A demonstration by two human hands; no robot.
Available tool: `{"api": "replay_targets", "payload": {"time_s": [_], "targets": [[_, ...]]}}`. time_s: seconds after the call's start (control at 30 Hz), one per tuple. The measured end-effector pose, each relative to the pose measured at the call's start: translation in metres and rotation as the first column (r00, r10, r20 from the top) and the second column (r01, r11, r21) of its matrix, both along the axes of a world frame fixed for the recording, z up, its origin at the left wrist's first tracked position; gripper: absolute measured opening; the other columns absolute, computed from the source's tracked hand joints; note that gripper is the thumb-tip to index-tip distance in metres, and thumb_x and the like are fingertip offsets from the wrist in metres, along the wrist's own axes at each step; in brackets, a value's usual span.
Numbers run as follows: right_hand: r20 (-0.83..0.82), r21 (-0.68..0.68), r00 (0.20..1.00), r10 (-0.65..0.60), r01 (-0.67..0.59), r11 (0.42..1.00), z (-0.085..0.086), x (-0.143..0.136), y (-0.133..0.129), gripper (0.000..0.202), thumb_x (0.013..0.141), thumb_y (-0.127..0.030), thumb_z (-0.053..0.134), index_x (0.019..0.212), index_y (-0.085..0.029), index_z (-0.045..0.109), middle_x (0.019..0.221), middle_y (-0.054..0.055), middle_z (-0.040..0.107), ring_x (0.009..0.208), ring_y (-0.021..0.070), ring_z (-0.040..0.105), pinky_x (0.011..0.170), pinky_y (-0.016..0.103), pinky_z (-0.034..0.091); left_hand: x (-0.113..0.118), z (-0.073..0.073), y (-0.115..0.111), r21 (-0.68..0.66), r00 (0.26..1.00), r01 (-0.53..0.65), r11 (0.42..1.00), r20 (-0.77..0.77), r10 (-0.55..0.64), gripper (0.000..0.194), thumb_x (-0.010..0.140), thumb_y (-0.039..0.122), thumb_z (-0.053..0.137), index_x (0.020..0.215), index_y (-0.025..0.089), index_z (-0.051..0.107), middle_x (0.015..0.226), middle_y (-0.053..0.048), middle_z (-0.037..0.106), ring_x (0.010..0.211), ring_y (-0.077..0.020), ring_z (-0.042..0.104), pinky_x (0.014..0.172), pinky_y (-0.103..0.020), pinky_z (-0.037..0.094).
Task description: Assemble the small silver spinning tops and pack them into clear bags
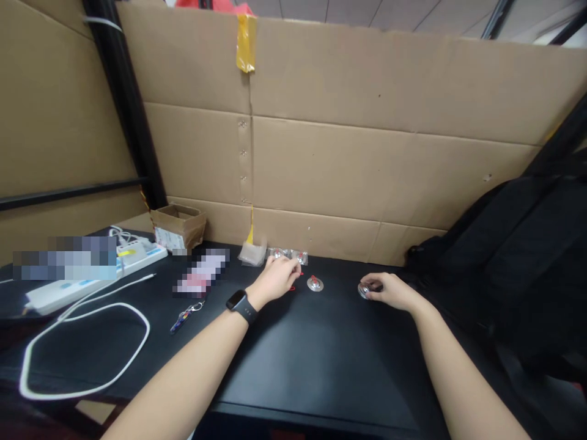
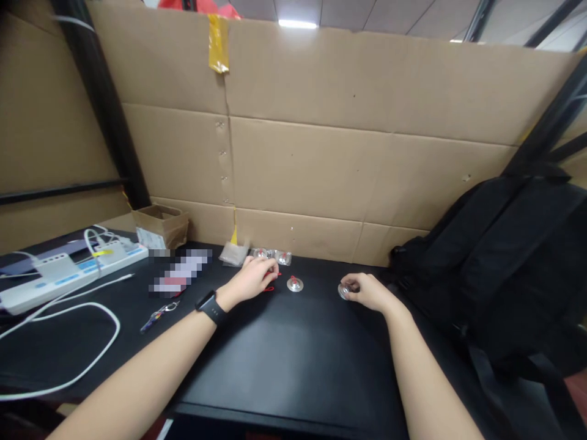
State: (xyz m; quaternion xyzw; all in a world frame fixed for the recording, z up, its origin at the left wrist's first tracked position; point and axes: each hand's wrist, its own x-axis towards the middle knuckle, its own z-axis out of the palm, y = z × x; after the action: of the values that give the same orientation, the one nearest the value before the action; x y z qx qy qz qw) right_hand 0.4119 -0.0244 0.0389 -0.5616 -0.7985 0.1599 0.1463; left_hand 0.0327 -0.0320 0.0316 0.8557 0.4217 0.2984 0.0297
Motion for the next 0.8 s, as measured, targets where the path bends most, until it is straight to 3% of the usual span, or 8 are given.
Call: {"api": "replay_targets", "payload": {"time_s": [0.23, 0.43, 0.5, 0.6, 0.67, 0.8], "targets": [[-0.005, 0.004, 1.000, 0.004, -0.004, 1.000, -0.003, 0.000, 0.002, 0.040, 0.069, -0.028, 0.074, 0.107, -0.020, 0.074, 0.101, 0.007, 0.078, 0.091, 0.0242, 0.072, 0.084, 0.031, 0.053, 0.008, 0.006, -0.007, -0.002, 0.996, 0.011, 1.000, 0.088, -0.011, 0.003, 0.087, 0.023, 0.071, 0.089, 0.025, 0.071, 0.094, 0.001, 0.074, 0.100, -0.0208, 0.062, 0.090, -0.037, 0.029], [-0.037, 0.018, 0.999, 0.000, 0.000, 1.000, 0.002, 0.002, -0.001, 0.037, 0.071, -0.031, 0.075, 0.106, -0.021, 0.075, 0.099, 0.006, 0.078, 0.091, 0.0249, 0.072, 0.085, 0.033, 0.053, 0.012, 0.009, -0.009, 0.002, 0.987, -0.037, 0.999, 0.157, 0.036, 0.006, 0.088, 0.027, 0.073, 0.094, 0.027, 0.073, 0.092, 0.002, 0.077, 0.100, -0.0205, 0.063, 0.089, -0.037, 0.027], [-0.074, 0.032, 0.997, 0.008, -0.006, 0.999, 0.006, 0.000, -0.003, 0.034, 0.073, -0.032, 0.074, 0.105, -0.022, 0.075, 0.099, 0.006, 0.078, 0.093, 0.0249, 0.072, 0.086, 0.034, 0.054, 0.013, 0.009, -0.009, -0.007, 0.980, -0.050, 0.999, 0.191, 0.050, 0.014, 0.088, 0.029, 0.074, 0.102, 0.028, 0.073, 0.093, 0.001, 0.078, 0.102, -0.0211, 0.063, 0.090, -0.038, 0.028], [-0.202, 0.098, 0.979, 0.010, 0.010, 0.995, 0.011, -0.014, -0.007, 0.037, 0.075, -0.034, 0.075, 0.110, -0.023, 0.074, 0.105, 0.008, 0.077, 0.099, 0.0266, 0.071, 0.085, 0.036, 0.055, 0.016, 0.011, -0.012, -0.030, 0.973, -0.051, 0.998, 0.226, 0.057, 0.011, 0.090, 0.031, 0.071, 0.100, 0.030, 0.077, 0.099, 0.000, 0.078, 0.103, -0.0218, 0.064, 0.091, -0.038, 0.030], [-0.381, 0.110, 0.924, 0.020, 0.024, 0.994, 0.011, -0.034, -0.011, 0.046, 0.074, -0.037, 0.078, 0.118, -0.022, 0.070, 0.113, 0.011, 0.074, 0.100, 0.0276, 0.070, 0.082, 0.038, 0.058, 0.020, 0.013, -0.016, -0.047, 0.964, -0.037, 0.998, 0.261, 0.048, 0.010, 0.091, 0.032, 0.069, 0.095, 0.030, 0.078, 0.101, 0.001, 0.078, 0.104, -0.0221, 0.064, 0.092, -0.038, 0.032], [-0.762, 0.021, 0.635, 0.129, -0.174, 0.985, 0.007, -0.084, -0.024, 0.053, 0.076, -0.035, 0.081, 0.125, -0.025, 0.063, 0.131, 0.012, 0.067, 0.105, 0.0244, 0.070, 0.098, 0.045, 0.055, 0.029, 0.018, -0.026, -0.089, 0.939, 0.001, 0.996, 0.342, 0.029, 0.010, 0.091, 0.033, 0.069, 0.094, 0.029, 0.078, 0.101, 0.001, 0.078, 0.106, -0.0228, 0.065, 0.095, -0.038, 0.037]]}}
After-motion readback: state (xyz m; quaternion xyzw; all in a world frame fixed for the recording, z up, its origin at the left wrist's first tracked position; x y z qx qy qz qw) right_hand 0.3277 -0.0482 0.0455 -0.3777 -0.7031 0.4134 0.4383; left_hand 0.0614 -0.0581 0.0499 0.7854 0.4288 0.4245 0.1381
